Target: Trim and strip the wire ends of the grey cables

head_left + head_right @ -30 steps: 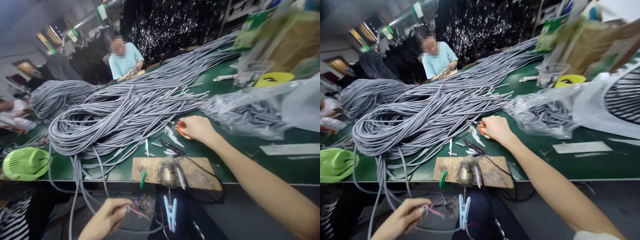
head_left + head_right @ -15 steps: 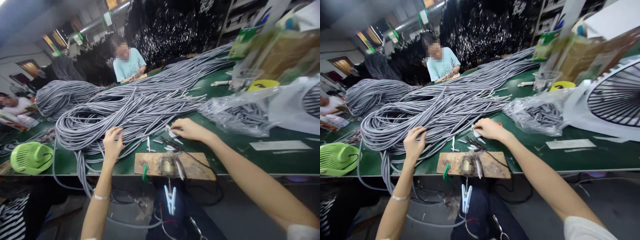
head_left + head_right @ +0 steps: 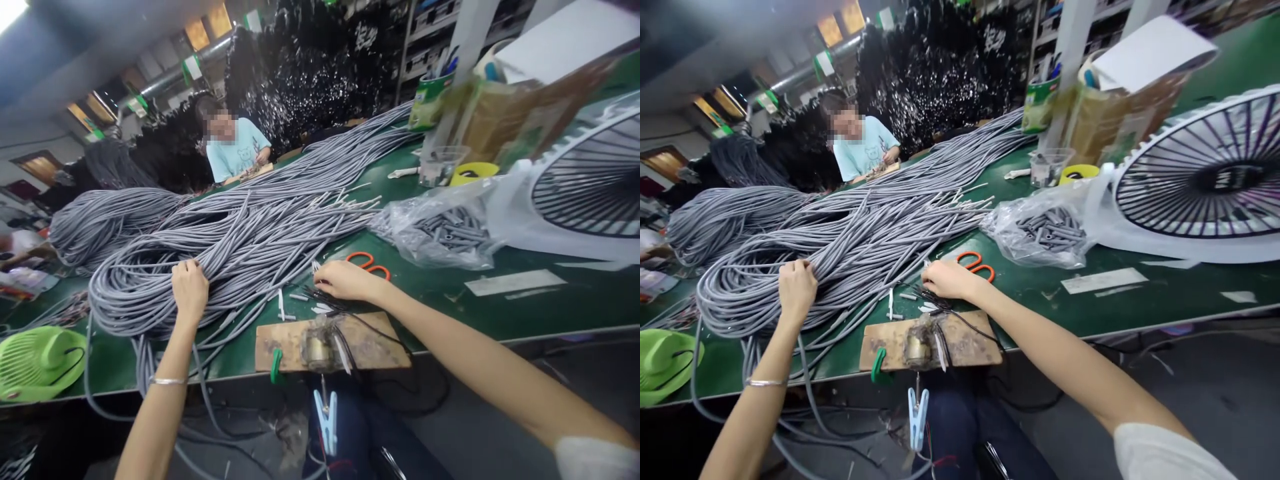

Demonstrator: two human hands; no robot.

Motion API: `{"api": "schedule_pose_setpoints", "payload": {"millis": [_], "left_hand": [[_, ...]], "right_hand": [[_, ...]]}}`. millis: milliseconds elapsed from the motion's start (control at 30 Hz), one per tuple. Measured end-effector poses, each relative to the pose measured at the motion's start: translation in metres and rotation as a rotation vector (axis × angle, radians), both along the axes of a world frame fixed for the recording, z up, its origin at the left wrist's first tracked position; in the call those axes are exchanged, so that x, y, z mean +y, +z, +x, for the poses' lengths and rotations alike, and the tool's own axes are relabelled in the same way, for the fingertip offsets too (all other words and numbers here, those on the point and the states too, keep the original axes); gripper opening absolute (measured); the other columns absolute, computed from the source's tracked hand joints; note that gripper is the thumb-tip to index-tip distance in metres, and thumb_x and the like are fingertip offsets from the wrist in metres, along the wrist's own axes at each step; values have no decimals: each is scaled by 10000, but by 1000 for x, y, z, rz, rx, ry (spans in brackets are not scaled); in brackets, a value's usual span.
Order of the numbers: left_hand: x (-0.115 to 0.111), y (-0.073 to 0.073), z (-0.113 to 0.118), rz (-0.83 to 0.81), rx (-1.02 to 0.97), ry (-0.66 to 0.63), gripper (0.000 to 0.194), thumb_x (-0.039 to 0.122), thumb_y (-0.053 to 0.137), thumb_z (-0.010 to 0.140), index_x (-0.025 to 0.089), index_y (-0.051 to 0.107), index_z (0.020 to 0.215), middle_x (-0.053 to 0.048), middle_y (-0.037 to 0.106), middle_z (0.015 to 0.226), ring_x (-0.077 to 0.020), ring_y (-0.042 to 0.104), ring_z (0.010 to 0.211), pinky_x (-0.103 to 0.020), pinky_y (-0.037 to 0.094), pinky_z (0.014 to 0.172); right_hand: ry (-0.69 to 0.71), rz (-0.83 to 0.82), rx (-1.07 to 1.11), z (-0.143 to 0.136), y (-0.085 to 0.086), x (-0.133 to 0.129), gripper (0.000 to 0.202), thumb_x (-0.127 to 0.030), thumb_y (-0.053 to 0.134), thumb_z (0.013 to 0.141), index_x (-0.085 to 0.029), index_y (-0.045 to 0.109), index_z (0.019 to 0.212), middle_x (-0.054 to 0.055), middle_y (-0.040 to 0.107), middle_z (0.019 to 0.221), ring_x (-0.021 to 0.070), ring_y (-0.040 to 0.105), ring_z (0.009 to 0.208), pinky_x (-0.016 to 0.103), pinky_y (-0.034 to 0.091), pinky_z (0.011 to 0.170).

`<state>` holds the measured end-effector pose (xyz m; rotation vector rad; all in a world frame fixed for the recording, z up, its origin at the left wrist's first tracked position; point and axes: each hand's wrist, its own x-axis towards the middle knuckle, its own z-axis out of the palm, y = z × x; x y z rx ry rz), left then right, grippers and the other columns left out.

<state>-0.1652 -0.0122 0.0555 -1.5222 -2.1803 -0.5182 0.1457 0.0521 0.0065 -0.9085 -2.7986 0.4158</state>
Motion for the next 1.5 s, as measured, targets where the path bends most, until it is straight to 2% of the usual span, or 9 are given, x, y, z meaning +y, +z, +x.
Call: {"api": "schedule_pose_setpoints", "payload": {"millis": [200, 333, 467, 700, 967, 1100, 1300, 1400, 1500], "left_hand": [[1, -52, 62, -125, -68, -534, 138, 261, 524, 816, 181, 618, 876, -56, 622, 822, -190, 592, 799, -291, 466, 759], [7, -70, 90, -150, -66, -622, 91, 228, 555, 800, 177, 631, 801, -25, 614, 723, -155, 592, 649, -240, 454, 617], [-3, -56, 89, -64, -70, -568, 185, 248, 487, 856, 160, 648, 830, -49, 620, 747, -153, 598, 666, -236, 444, 621], [-60, -34, 81, 52, -117, -725, 219, 291, 538, 851, 136, 685, 804, 5, 551, 540, -76, 480, 439, -172, 390, 473], [-145, -11, 39, -614, -394, -657, 200, 326, 558, 823, 228, 723, 765, -19, 652, 619, -138, 610, 557, -186, 482, 529], [-167, -11, 41, -550, -427, -542, 330, 267, 575, 795, 308, 638, 1116, -37, 658, 1102, -213, 621, 1017, -274, 499, 875], [-107, -40, 136, -242, -812, -644, 791, 398, 605, 784, 197, 214, 1442, -124, 369, 1433, -266, 410, 1278, -370, 391, 1024], [-63, -52, 179, -56, -953, -507, 522, 385, 450, 877, 119, 444, 1326, -129, 654, 1066, -196, 651, 870, -287, 528, 739], [-39, -49, 187, 298, -804, -297, 386, 342, 435, 885, 108, 619, 1130, -72, 677, 759, -146, 616, 628, -237, 483, 578]], "right_hand": [[59, -54, 77, -9, -1, -10, 179, -275, 551, 849, -153, 682, 855, 81, 670, 837, 182, 603, 792, 246, 381, 657], [82, -136, 133, -9, -3, -11, 118, -194, 671, 732, -173, 672, 849, 41, 655, 801, 171, 588, 773, 239, 375, 648], [-1, -266, 306, -5, -5, -6, 39, -113, 656, 696, -136, 652, 727, 48, 629, 727, 166, 574, 726, 241, 371, 637], [-158, -842, 880, -16, -9, 1, 489, -607, 424, 819, -150, 507, 665, -41, 452, 490, 62, 376, 386, 193, 305, 403], [-326, -1079, 1301, -11, -5, 9, 389, -516, 632, 701, -172, 456, 658, -125, 300, 404, 13, 227, 305, 148, 173, 311], [-298, -1107, 1352, -17, -1, 1, 350, -441, 688, 674, -161, 485, 628, -101, 390, 394, 36, 375, 318, 152, 312, 322], [-71, -1109, 1339, -22, -1, -17, 400, -504, 691, 646, -172, 472, 695, -62, 542, 499, 112, 605, 503, 215, 507, 485], [-70, -1001, 1152, -14, 2, -16, 295, -432, 612, 746, -182, 456, 768, -52, 571, 556, 128, 627, 555, 249, 520, 536], [-221, -539, 610, -3, 6, -12, 102, -261, 552, 800, -170, 513, 824, -13, 607, 605, 148, 630, 585, 252, 487, 559]]}}
